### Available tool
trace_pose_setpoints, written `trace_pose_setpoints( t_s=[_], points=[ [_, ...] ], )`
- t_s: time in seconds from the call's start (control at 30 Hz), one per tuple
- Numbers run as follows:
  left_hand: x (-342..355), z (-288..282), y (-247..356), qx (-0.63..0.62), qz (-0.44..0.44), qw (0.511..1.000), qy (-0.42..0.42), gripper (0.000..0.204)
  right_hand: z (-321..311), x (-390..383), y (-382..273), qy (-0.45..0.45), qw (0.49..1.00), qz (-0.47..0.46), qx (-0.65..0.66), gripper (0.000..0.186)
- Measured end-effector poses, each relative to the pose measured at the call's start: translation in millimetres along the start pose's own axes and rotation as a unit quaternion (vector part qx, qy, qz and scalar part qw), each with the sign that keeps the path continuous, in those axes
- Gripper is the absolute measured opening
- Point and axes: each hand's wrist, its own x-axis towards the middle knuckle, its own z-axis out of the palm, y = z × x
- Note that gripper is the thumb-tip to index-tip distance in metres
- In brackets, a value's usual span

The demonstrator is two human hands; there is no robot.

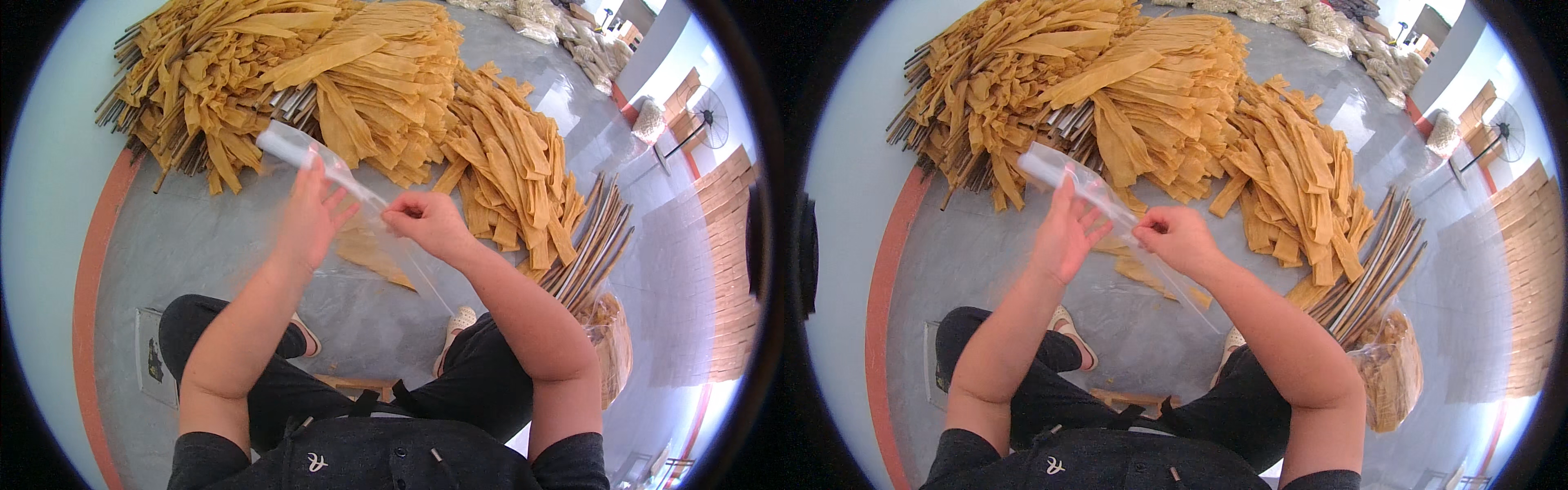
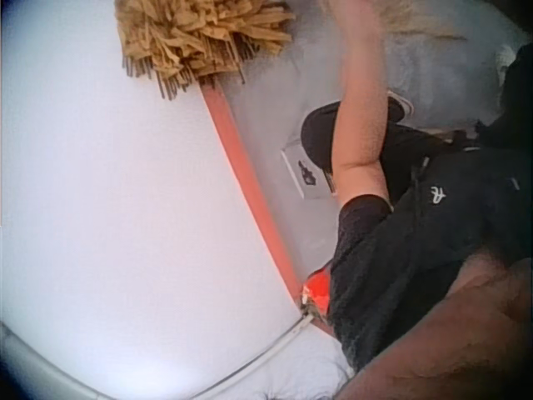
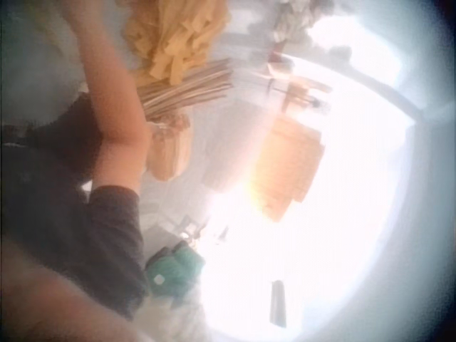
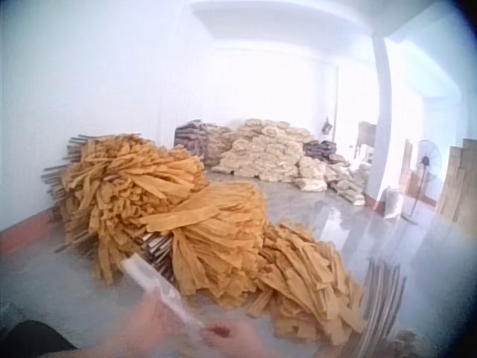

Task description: The person seals a plastic bag filled with food pieces by hand, then places it on a stack of other bags.

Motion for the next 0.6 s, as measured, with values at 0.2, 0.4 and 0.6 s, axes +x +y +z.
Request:
trace_pose_setpoints(
  t_s=[0.2, 0.4, 0.6],
  points=[
    [3, -9, -52, 0.104, -0.045, 0.993, -0.021, 0.040, -8, 18, 9, 0.082, 0.990, 0.073, 0.091, 0.015],
    [3, 7, -55, 0.133, -0.068, 0.988, -0.038, 0.032, -4, 17, 20, 0.054, 0.997, 0.042, 0.025, 0.014],
    [7, 1, -58, 0.168, -0.067, 0.982, -0.046, 0.032, -18, 14, 19, -0.027, 0.961, 0.174, 0.212, 0.015]
  ],
)
